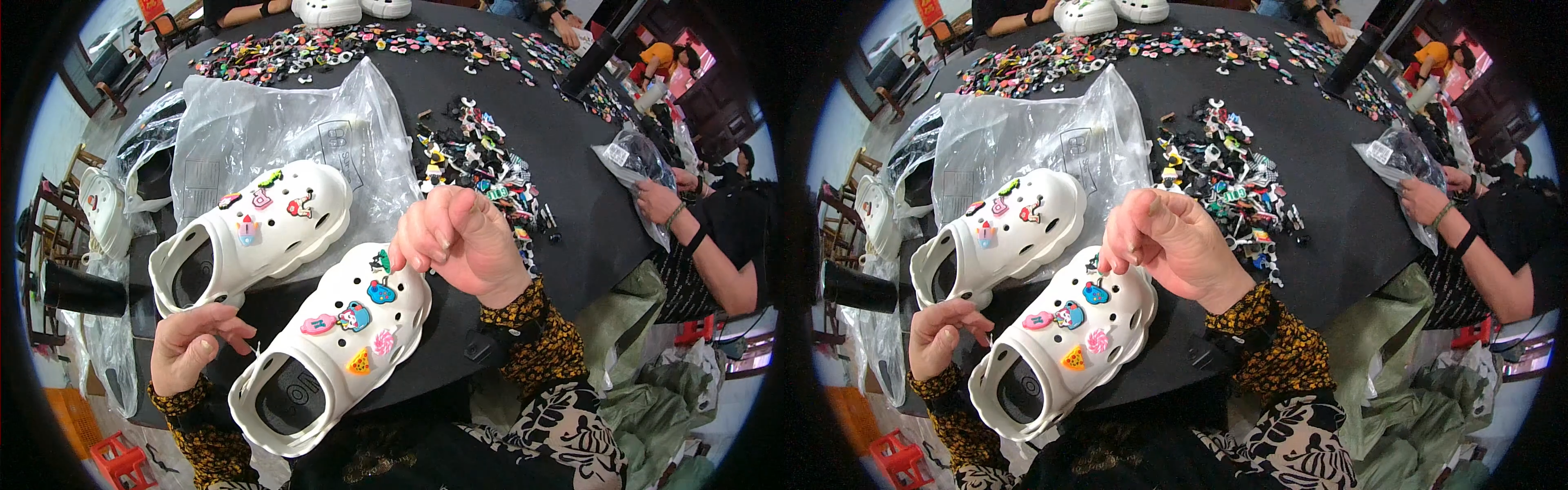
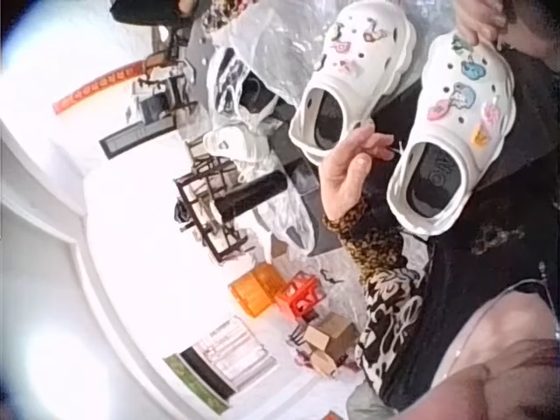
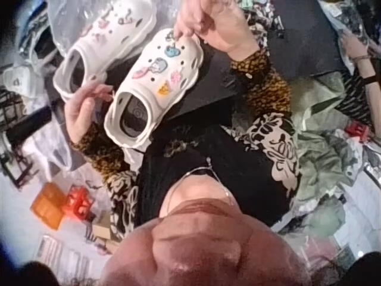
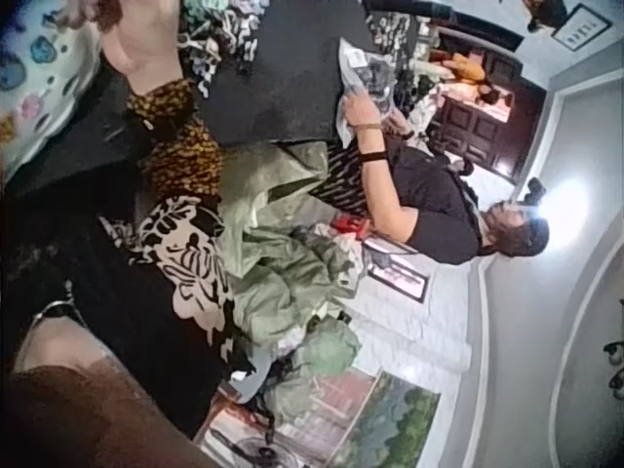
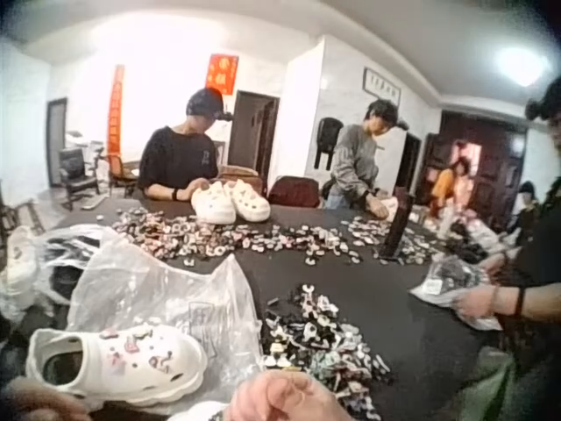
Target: Decorating white clog-style shoes with small colorful charms.
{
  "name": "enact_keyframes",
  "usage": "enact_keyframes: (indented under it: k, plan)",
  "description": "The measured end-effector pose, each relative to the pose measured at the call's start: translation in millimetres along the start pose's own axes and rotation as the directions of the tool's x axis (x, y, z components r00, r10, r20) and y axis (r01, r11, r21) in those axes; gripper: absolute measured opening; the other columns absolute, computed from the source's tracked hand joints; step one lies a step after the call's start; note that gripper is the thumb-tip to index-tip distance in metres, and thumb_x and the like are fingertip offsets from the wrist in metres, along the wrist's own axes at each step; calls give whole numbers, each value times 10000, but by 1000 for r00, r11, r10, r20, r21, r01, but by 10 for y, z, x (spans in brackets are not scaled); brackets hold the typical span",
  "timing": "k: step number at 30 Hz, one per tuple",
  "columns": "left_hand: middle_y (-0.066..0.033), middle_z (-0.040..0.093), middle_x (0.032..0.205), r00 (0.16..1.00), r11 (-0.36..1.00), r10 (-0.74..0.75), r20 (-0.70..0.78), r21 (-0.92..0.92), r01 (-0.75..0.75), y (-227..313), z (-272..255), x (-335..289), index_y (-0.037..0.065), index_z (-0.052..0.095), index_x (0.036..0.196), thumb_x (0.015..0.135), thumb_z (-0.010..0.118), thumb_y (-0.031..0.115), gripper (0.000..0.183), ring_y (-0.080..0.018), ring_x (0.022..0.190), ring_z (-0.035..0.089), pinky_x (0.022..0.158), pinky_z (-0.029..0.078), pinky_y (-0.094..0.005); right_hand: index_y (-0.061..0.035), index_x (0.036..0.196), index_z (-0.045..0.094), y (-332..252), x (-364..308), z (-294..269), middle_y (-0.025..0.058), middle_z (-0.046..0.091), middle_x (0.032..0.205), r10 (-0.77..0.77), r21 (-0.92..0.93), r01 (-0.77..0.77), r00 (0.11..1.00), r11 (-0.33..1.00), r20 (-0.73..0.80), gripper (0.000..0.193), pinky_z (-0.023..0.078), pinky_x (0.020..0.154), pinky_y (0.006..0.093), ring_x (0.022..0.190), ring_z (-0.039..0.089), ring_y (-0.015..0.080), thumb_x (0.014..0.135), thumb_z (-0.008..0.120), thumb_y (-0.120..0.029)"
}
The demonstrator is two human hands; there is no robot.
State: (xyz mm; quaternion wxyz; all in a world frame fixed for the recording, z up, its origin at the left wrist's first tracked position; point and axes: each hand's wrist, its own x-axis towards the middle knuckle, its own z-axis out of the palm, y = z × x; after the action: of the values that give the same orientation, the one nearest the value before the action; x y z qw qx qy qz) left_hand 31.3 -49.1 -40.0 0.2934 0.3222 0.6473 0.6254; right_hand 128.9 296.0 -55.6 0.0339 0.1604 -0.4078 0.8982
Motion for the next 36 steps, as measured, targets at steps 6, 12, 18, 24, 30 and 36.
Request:
enact_keyframes:
  k: [6,12,18,24,30,36]
  plan:
    - [-208,692,963,1000,1000,-9,0,-10,9,-24,-5,-6,-67,569,1212,918,616,295,469,-236,801,687,723,561,-355,-89,658,527,21,36,-56,25,516,637,-15,183,-1,997,983,82,453,498,765,422,623,543,192,921,558,-456]
    - [-206,691,963,1000,1000,-11,6,-8,11,-7,-9,3,-62,575,1205,909,641,310,481,-233,798,685,713,558,-342,-121,562,478,-23,43,-17,6,483,555,-86,186,43,970,982,229,497,490,758,421,582,544,189,884,589,-483]
    - [-202,691,967,1000,999,-23,-9,-29,23,4,-19,-13,-64,577,1203,912,634,288,460,-235,787,680,717,551,-338,-138,555,463,4,63,-19,-6,477,552,-99,136,64,959,989,266,523,486,749,410,571,536,181,892,565,-525]
    - [-208,681,989,999,996,-44,2,-72,44,24,-1,-1,-70,578,1200,924,613,245,420,-244,807,674,748,548,-342,-132,571,469,42,43,-48,-7,469,550,-60,67,48,980,997,191,535,484,742,401,568,527,170,906,523,-545]
    - [-221,672,1021,997,992,-51,51,-112,57,21,-23,-14,-77,557,1224,944,579,163,369,-239,877,671,776,552,-346,-169,584,437,73,63,-103,-49,441,550,-14,-24,20,970,1000,244,567,452,762,397,574,505,146,943,367,-603]
    - [-221,670,1031,997,994,-43,64,-102,50,41,-29,-8,-79,555,1224,949,571,158,363,-243,892,670,783,552,-350,-152,587,447,75,73,-115,-33,441,539,-41,-22,46,977,999,208,571,462,748,396,562,503,153,924,399,-609]
